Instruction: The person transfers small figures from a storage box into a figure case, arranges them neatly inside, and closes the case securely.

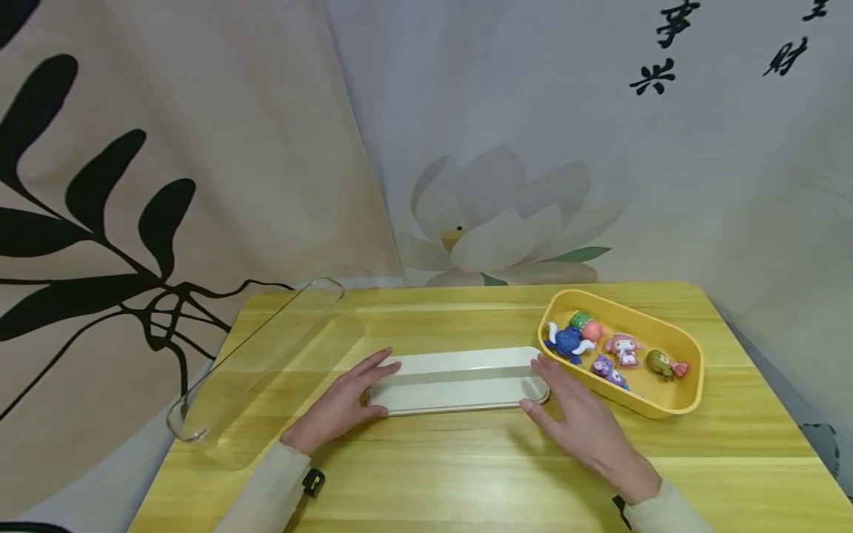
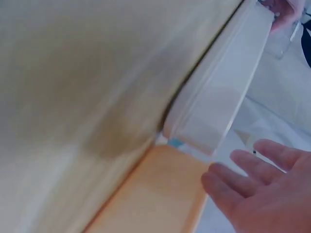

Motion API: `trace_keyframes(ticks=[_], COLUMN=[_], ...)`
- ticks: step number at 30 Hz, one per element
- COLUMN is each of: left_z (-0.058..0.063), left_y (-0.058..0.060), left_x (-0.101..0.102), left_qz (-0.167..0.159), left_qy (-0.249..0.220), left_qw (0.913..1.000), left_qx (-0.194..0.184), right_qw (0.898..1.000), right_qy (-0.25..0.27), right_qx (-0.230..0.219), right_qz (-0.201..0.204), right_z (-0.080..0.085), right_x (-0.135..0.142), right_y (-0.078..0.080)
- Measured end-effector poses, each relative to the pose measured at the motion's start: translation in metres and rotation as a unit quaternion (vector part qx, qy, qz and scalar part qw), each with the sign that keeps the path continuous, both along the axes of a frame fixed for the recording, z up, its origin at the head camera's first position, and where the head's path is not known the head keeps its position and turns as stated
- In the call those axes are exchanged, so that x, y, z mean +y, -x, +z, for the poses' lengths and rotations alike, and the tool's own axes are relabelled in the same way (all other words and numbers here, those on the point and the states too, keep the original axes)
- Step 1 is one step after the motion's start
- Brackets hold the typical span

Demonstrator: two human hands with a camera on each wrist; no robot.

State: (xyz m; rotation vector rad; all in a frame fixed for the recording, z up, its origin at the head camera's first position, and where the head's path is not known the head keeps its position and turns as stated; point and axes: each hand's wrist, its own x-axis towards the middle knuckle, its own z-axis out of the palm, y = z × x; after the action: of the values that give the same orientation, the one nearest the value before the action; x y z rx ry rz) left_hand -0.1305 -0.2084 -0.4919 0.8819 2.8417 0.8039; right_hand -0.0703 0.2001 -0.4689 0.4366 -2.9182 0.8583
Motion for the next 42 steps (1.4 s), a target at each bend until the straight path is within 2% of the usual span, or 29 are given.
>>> trace_keyframes(ticks=[8,11,17,27,36,42], left_z=[0.0,-0.001,0.0,-0.001,-0.001,0.0], left_y=[0.0,0.0,0.0,0.0,-0.001,-0.001], left_x=[0.0,0.0,-0.001,-0.002,-0.002,-0.001], left_qz=[-0.004,-0.004,-0.008,-0.008,-0.006,-0.014], left_qy=[0.005,0.003,-0.004,-0.005,-0.002,-0.003], left_qw=[1.0,1.0,1.0,0.9999,1.0,0.9999], left_qx=[0.006,0.003,0.003,0.005,-0.005,0.009], right_qw=[0.997,0.996,0.995,0.992,0.99,0.988], right_qy=[0.029,0.027,0.033,0.037,0.041,0.037], right_qx=[0.065,0.071,0.059,0.044,0.003,-0.027], right_qz=[-0.022,-0.041,-0.071,-0.11,-0.135,-0.148], right_z=[0.016,0.019,0.023,0.016,0.014,0.012], right_x=[0.026,0.037,0.059,0.087,0.106,0.121], right_y=[0.001,0.001,0.005,0.014,0.021,0.028])
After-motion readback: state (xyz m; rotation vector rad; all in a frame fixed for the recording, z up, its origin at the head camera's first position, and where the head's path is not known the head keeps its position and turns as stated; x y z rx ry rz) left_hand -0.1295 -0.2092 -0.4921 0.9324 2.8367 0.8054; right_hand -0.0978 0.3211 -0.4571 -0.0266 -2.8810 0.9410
